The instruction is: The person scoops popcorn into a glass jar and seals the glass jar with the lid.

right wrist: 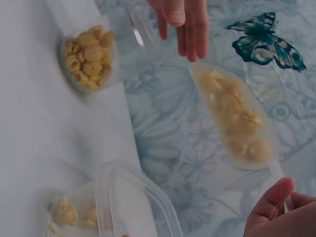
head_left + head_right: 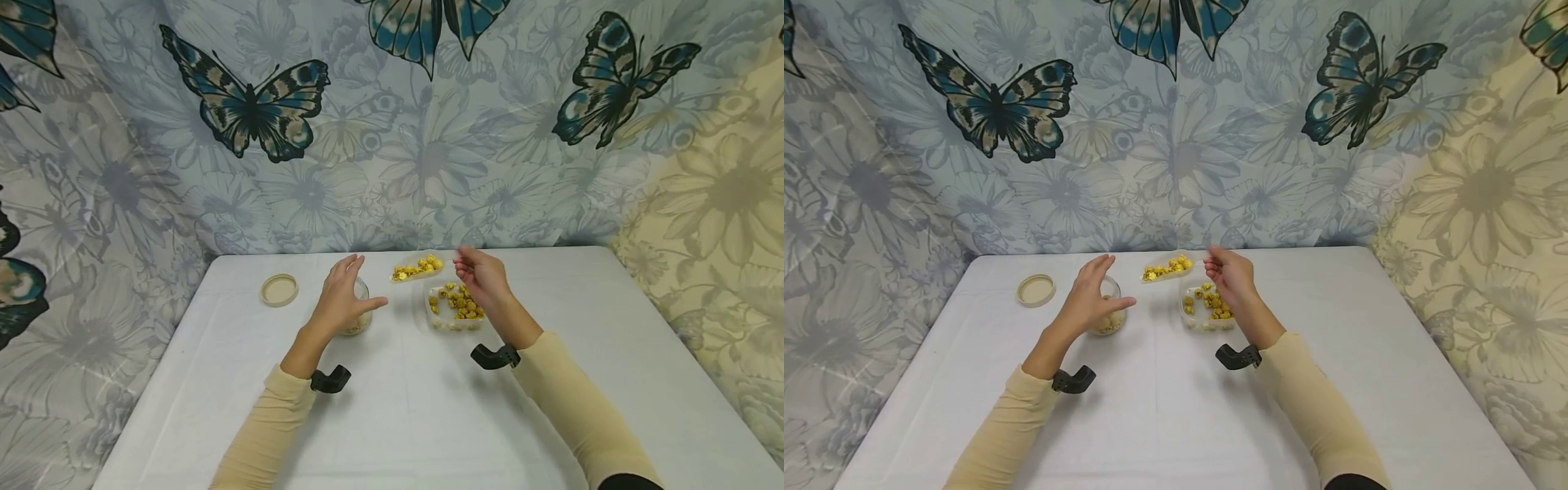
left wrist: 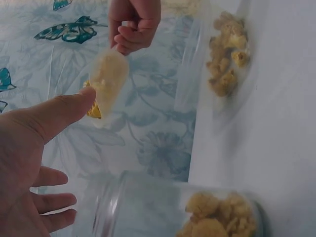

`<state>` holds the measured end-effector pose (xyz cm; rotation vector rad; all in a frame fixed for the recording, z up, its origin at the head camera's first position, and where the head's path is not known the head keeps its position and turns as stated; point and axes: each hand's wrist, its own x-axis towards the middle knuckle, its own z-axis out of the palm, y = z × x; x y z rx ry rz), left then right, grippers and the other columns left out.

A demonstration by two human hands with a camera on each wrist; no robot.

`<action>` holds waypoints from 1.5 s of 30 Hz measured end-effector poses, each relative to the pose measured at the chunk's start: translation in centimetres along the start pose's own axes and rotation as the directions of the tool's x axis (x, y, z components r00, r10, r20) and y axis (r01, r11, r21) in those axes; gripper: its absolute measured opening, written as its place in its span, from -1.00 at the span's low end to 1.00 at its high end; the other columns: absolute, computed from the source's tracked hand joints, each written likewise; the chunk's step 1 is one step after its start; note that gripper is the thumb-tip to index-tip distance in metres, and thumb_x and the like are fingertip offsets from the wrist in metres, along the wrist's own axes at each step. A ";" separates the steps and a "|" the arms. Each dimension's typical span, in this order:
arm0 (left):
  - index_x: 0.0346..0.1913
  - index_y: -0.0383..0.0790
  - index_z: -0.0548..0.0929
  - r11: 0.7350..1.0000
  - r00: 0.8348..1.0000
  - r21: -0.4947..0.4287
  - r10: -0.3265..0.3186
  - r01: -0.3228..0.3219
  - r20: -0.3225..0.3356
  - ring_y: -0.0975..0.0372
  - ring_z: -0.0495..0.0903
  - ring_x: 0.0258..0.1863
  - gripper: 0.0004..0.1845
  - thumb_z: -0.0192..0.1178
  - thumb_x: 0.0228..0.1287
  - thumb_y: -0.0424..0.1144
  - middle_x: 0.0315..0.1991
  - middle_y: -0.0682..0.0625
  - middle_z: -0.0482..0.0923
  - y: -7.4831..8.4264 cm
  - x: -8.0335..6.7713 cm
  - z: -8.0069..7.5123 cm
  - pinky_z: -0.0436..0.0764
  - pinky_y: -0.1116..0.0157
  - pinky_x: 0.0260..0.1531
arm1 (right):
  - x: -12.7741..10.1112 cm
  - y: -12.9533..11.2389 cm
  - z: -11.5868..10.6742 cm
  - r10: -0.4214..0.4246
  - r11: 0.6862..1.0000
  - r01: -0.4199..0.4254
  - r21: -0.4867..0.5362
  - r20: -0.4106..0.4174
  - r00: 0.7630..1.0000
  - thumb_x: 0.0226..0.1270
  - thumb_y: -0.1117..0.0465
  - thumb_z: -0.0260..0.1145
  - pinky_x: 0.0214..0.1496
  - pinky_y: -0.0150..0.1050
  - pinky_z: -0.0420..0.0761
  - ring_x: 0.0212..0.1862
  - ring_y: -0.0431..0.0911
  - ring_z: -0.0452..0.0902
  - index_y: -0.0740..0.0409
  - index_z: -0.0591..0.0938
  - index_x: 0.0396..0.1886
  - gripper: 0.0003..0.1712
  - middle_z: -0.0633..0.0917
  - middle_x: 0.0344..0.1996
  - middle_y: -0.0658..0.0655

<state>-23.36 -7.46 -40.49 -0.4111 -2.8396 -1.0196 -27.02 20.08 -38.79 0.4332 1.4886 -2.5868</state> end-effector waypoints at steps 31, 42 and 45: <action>0.50 -0.22 0.14 0.982 0.987 -0.120 -0.134 0.144 0.088 -0.13 0.11 0.48 0.15 0.50 -0.10 0.15 0.49 -0.23 0.12 -5.7 -1.3 -1.0 0.25 -0.18 0.38 | 0.3 2.4 3.2 0.040 0.999 -0.040 -0.031 0.018 0.999 0.46 0.25 0.17 -0.47 -0.52 0.57 -0.55 -0.25 0.54 0.21 0.55 -0.22 -0.90 0.64 -0.61 0.01; 0.45 -0.27 0.22 0.973 0.977 -0.125 -0.178 0.192 0.117 -0.16 0.23 0.41 0.07 0.47 -0.05 0.16 0.40 -0.30 0.23 -6.7 -1.4 -0.4 0.29 -0.19 0.35 | 0.3 3.0 3.9 0.045 0.997 -0.044 -0.060 0.020 0.999 0.46 0.22 0.19 -0.47 -0.53 0.58 -0.55 -0.25 0.54 0.24 0.53 -0.15 -0.85 0.63 -0.60 0.00; 0.44 -0.23 0.23 0.968 0.973 -0.137 -0.193 0.209 0.123 -0.14 0.25 0.40 0.06 0.48 -0.07 0.17 0.38 -0.28 0.26 -6.7 -1.4 -0.3 0.29 -0.17 0.35 | 0.2 3.0 4.0 0.045 0.997 -0.044 -0.064 0.020 0.999 0.45 0.23 0.19 -0.47 -0.53 0.58 -0.55 -0.25 0.54 0.22 0.53 -0.14 -0.86 0.64 -0.59 0.00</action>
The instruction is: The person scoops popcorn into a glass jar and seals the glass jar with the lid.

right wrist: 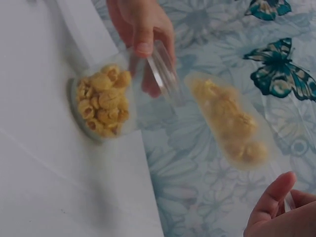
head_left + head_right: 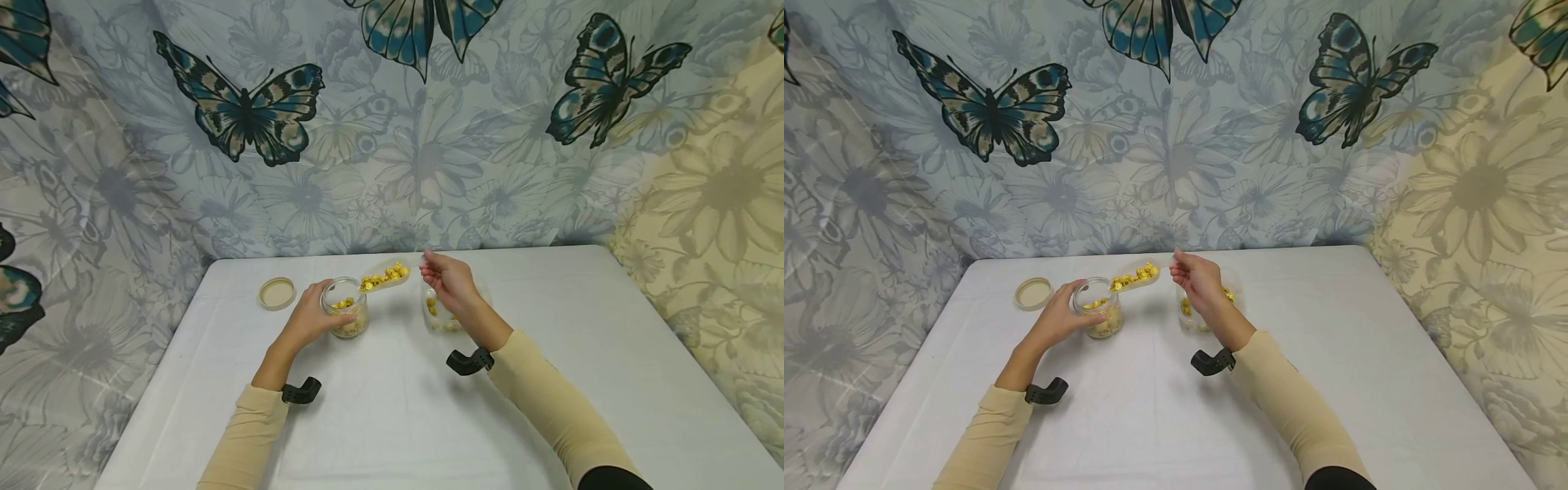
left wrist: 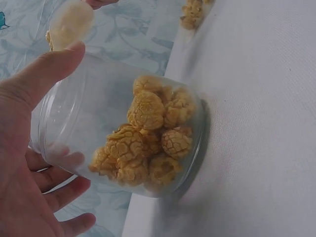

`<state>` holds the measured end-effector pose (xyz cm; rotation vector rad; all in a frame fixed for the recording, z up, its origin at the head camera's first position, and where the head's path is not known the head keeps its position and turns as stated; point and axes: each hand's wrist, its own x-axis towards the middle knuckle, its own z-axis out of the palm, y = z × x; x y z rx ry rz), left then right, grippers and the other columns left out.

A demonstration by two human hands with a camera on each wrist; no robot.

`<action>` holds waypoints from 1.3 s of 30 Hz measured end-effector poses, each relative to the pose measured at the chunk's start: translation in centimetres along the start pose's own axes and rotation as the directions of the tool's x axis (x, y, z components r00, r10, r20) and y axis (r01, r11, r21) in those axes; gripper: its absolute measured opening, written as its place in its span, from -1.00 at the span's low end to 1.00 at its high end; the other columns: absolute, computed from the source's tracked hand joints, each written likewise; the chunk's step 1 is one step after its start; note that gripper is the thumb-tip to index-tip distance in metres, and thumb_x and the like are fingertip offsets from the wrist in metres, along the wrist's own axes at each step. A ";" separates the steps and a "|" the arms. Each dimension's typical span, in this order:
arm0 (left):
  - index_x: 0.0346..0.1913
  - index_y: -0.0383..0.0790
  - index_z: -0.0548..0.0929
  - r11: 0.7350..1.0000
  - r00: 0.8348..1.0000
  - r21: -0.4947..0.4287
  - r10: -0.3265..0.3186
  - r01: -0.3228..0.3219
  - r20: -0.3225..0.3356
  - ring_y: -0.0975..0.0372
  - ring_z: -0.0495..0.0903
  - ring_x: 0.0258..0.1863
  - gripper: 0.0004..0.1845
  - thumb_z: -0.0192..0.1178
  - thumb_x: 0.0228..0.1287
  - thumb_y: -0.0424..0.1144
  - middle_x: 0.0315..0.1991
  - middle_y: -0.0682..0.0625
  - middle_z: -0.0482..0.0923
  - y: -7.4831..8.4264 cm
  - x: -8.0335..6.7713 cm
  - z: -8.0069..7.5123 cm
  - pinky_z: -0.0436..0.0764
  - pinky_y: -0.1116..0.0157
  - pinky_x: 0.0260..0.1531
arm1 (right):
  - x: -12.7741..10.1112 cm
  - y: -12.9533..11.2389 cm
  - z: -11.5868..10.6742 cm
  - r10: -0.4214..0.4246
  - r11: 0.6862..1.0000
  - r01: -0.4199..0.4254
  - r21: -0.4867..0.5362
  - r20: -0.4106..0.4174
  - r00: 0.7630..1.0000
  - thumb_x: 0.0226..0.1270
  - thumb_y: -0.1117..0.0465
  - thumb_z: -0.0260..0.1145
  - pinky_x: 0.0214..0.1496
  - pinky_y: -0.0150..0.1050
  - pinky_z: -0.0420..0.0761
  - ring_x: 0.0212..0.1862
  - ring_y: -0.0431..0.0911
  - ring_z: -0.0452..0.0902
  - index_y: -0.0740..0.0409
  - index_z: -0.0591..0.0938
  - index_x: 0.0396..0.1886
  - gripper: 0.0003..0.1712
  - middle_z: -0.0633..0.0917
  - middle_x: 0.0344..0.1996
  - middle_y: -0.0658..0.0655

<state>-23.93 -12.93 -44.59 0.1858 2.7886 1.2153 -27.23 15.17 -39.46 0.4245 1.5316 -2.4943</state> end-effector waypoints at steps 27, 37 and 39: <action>0.43 -0.17 0.23 0.998 1.000 -0.070 0.010 -0.011 -0.002 -0.07 0.31 0.38 0.08 0.51 -0.12 0.18 0.36 -0.20 0.28 -0.7 0.5 0.3 0.32 -0.10 0.36 | -0.3 -0.6 1.8 -0.112 0.984 0.118 -0.133 0.047 0.993 0.42 0.21 0.24 -0.43 -0.50 0.61 -0.53 -0.27 0.58 0.28 0.55 -0.08 -0.78 0.67 -0.55 -0.01; 0.43 -0.18 0.22 0.995 1.000 -0.095 0.006 -0.005 0.009 -0.06 0.34 0.34 0.07 0.51 -0.11 0.17 0.33 -0.19 0.29 -1.0 0.3 0.3 0.36 -0.10 0.33 | -0.8 -1.7 3.6 -0.189 0.951 0.203 -0.232 0.084 0.978 0.36 0.20 0.31 -0.48 -0.47 0.60 -0.57 -0.24 0.56 0.35 0.58 -0.16 -0.74 0.65 -0.60 -0.02; 0.43 -0.18 0.23 0.996 1.000 -0.092 0.006 -0.006 0.009 -0.06 0.34 0.34 0.07 0.51 -0.11 0.16 0.33 -0.19 0.29 -1.0 0.2 0.3 0.36 -0.10 0.33 | -0.9 -1.8 3.8 -0.198 0.946 0.215 -0.244 0.091 0.976 0.36 0.21 0.30 -0.49 -0.47 0.60 -0.58 -0.24 0.55 0.36 0.59 -0.16 -0.75 0.65 -0.61 -0.02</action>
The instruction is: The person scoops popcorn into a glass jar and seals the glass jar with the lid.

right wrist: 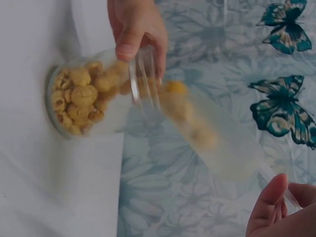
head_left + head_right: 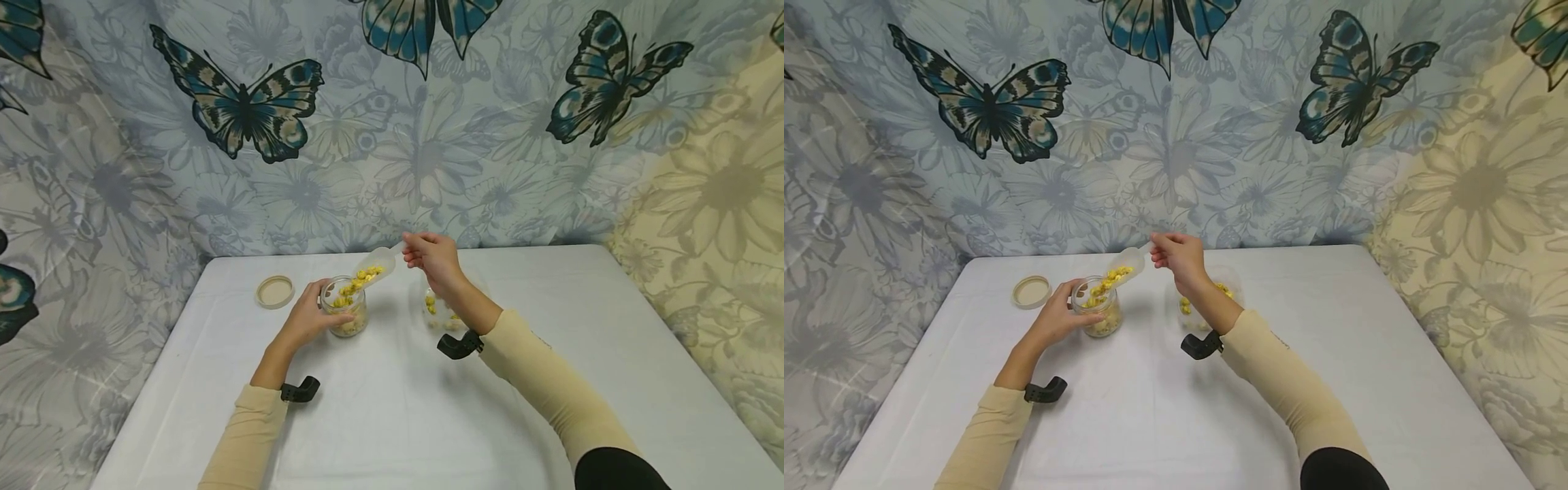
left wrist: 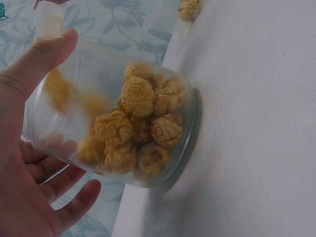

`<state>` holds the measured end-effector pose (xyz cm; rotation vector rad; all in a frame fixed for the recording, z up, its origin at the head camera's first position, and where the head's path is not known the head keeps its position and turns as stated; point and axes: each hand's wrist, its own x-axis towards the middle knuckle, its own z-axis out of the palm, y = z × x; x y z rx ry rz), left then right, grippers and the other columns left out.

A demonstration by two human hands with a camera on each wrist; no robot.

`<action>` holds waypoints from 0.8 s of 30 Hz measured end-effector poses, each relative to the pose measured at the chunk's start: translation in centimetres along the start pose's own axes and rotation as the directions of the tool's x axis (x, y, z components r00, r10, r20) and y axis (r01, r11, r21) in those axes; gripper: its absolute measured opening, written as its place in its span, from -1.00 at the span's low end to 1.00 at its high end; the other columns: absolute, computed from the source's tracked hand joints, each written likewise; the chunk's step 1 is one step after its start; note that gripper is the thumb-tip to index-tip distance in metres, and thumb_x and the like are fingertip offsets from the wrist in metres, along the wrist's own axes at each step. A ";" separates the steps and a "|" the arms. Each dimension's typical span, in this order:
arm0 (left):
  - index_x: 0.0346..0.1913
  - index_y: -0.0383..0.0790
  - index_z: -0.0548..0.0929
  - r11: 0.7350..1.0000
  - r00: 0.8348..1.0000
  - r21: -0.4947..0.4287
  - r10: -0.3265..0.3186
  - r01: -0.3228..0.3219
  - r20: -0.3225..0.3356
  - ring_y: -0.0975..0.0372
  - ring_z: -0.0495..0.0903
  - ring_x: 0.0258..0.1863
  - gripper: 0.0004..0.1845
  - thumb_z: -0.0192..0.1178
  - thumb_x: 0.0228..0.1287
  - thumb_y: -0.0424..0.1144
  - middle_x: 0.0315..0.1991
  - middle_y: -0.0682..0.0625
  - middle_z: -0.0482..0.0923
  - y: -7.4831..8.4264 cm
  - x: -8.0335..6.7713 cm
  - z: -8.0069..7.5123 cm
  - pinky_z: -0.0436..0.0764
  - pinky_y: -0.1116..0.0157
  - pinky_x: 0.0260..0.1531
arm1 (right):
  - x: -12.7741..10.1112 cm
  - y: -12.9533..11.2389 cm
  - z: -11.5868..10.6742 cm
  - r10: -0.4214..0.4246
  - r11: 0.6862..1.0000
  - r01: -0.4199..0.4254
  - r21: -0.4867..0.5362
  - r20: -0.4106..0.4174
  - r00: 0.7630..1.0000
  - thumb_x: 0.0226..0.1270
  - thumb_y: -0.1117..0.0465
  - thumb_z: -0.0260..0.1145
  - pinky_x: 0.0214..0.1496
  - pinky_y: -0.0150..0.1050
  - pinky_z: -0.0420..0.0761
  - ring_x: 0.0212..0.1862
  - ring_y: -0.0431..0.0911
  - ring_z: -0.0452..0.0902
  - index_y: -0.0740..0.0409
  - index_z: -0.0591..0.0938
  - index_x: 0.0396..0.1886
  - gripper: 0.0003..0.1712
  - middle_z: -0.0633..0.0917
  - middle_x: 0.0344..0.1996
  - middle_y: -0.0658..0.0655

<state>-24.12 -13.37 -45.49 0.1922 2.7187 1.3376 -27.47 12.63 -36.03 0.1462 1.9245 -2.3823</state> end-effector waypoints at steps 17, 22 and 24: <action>0.42 -0.15 0.23 1.000 1.000 0.017 0.017 -0.017 0.006 -0.03 0.40 0.27 0.03 0.51 -0.09 0.13 0.30 -0.18 0.31 -0.1 0.0 -0.2 0.45 -0.02 0.26 | 0.4 0.7 -1.3 0.029 1.000 -0.029 -0.005 -0.024 0.999 0.38 0.21 0.28 -0.51 -0.48 0.58 -0.58 -0.25 0.54 0.31 0.60 -0.06 -0.74 0.65 -0.61 -0.04; 0.42 -0.15 0.23 1.000 1.000 0.017 0.016 -0.016 0.003 -0.03 0.40 0.26 0.04 0.51 -0.09 0.13 0.29 -0.18 0.32 -0.3 0.0 0.0 0.45 -0.03 0.25 | 0.3 1.1 -1.8 0.021 1.000 -0.021 0.016 -0.021 1.000 0.38 0.21 0.29 -0.52 -0.49 0.58 -0.58 -0.25 0.53 0.40 0.57 0.06 -0.62 0.65 -0.62 -0.05; 0.42 -0.14 0.23 1.000 1.000 0.017 0.017 -0.017 0.002 -0.03 0.40 0.26 0.04 0.51 -0.09 0.14 0.29 -0.18 0.32 -0.3 0.0 0.1 0.45 -0.03 0.25 | 0.3 1.2 -2.0 0.022 0.999 -0.022 0.032 -0.020 1.000 0.37 0.22 0.30 -0.52 -0.49 0.58 -0.58 -0.25 0.53 0.37 0.58 0.02 -0.66 0.65 -0.62 -0.05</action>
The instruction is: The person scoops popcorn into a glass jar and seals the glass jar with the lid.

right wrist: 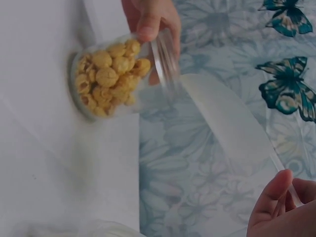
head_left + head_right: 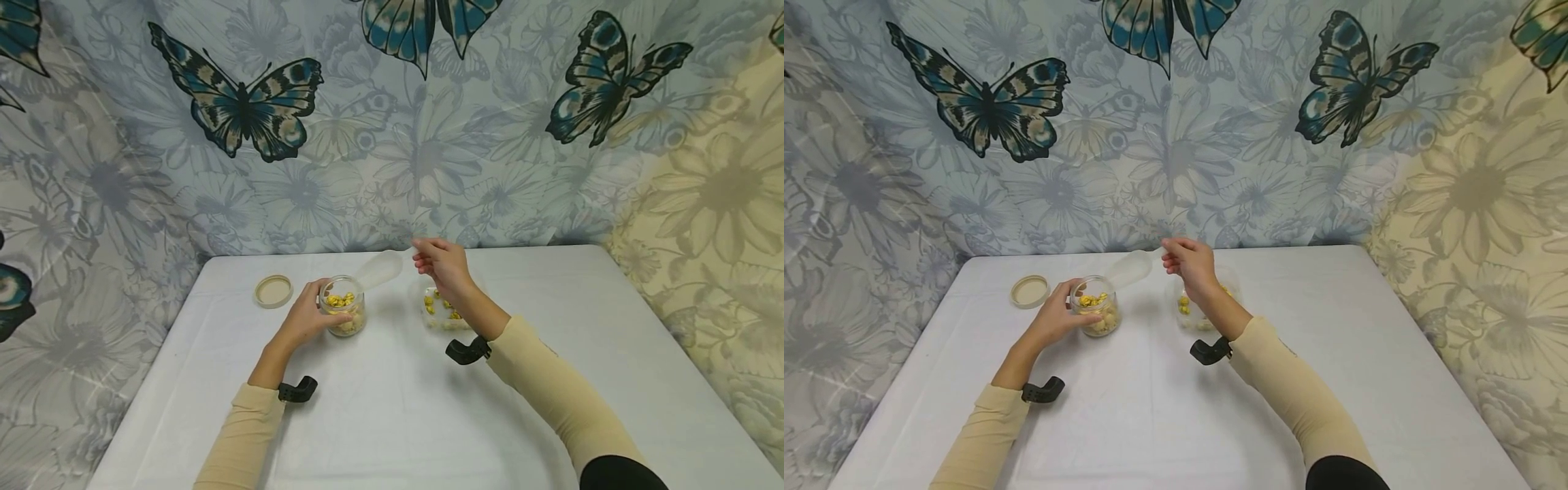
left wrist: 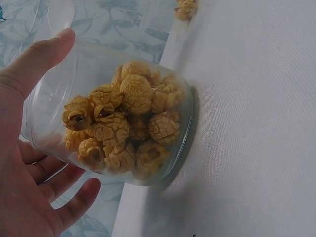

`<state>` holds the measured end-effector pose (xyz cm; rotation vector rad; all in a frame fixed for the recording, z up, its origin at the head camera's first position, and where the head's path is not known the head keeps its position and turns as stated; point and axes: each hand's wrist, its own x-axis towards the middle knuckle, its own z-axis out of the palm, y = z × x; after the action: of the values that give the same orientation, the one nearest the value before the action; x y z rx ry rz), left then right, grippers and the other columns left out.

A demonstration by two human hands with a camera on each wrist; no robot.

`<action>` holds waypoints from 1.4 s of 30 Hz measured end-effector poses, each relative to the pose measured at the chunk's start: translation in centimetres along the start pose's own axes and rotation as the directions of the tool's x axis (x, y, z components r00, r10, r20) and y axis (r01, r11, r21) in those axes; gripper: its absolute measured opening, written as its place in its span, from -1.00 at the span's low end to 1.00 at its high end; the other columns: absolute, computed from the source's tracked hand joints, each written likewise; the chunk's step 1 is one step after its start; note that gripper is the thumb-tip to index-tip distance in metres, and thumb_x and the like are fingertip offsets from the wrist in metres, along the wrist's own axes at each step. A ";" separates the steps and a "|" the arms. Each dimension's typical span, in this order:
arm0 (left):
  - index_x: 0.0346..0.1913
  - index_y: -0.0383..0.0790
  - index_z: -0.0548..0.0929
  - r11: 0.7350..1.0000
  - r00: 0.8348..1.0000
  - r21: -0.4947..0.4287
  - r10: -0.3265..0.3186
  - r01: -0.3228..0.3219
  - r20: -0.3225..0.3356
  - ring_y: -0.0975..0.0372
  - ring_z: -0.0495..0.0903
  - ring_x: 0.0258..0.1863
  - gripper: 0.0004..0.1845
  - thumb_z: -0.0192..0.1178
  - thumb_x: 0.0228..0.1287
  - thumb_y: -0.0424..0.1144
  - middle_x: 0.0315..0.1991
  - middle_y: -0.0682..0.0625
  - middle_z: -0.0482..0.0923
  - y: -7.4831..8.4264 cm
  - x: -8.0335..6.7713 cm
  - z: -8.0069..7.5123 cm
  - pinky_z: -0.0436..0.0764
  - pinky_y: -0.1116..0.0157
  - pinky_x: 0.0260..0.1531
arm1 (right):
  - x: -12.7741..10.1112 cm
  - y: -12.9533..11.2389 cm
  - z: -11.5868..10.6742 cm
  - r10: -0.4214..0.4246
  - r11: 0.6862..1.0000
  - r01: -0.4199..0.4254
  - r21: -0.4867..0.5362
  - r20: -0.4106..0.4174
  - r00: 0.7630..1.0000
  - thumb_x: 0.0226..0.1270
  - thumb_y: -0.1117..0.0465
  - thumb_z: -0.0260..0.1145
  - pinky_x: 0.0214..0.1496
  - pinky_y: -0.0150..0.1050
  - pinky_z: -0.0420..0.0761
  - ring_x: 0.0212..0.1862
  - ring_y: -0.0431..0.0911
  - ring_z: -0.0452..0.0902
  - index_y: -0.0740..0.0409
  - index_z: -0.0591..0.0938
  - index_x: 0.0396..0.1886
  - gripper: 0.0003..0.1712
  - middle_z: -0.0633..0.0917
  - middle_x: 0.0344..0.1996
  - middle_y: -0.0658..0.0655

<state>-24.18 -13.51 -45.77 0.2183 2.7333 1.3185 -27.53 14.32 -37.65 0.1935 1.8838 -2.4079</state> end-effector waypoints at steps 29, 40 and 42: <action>0.43 -0.14 0.23 1.000 1.000 -0.018 0.011 -0.011 -0.012 -0.04 0.38 0.30 0.03 0.51 -0.08 0.12 0.30 -0.17 0.31 -0.2 -0.1 0.1 0.41 -0.07 0.29 | 0.1 0.9 0.0 0.045 0.997 -0.047 0.054 0.030 0.999 0.44 0.25 0.21 -0.52 -0.51 0.56 -0.56 -0.26 0.55 0.23 0.59 -0.10 -0.85 0.64 -0.60 -0.02; 0.43 -0.16 0.23 1.000 1.000 0.002 0.012 -0.012 -0.009 -0.05 0.37 0.31 0.03 0.50 -0.07 0.15 0.29 -0.19 0.32 0.0 -0.1 -0.1 0.40 -0.08 0.31 | 0.5 1.0 -0.2 0.053 0.997 -0.054 0.052 0.016 0.998 0.43 0.24 0.22 -0.53 -0.51 0.55 -0.57 -0.27 0.53 0.22 0.59 -0.16 -0.87 0.64 -0.60 -0.03; 0.43 -0.17 0.23 1.000 1.000 0.014 0.011 -0.011 -0.010 -0.06 0.37 0.32 0.04 0.49 -0.07 0.16 0.29 -0.19 0.33 0.0 -0.1 -0.1 0.38 -0.08 0.32 | 0.5 1.0 -0.2 0.056 0.997 -0.057 0.052 0.016 0.998 0.43 0.23 0.22 -0.53 -0.51 0.55 -0.57 -0.27 0.53 0.23 0.59 -0.17 -0.87 0.64 -0.60 -0.04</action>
<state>-24.05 -13.61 -45.71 0.2293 2.7538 1.3074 -27.90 14.27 -38.73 0.2293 1.7852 -2.4171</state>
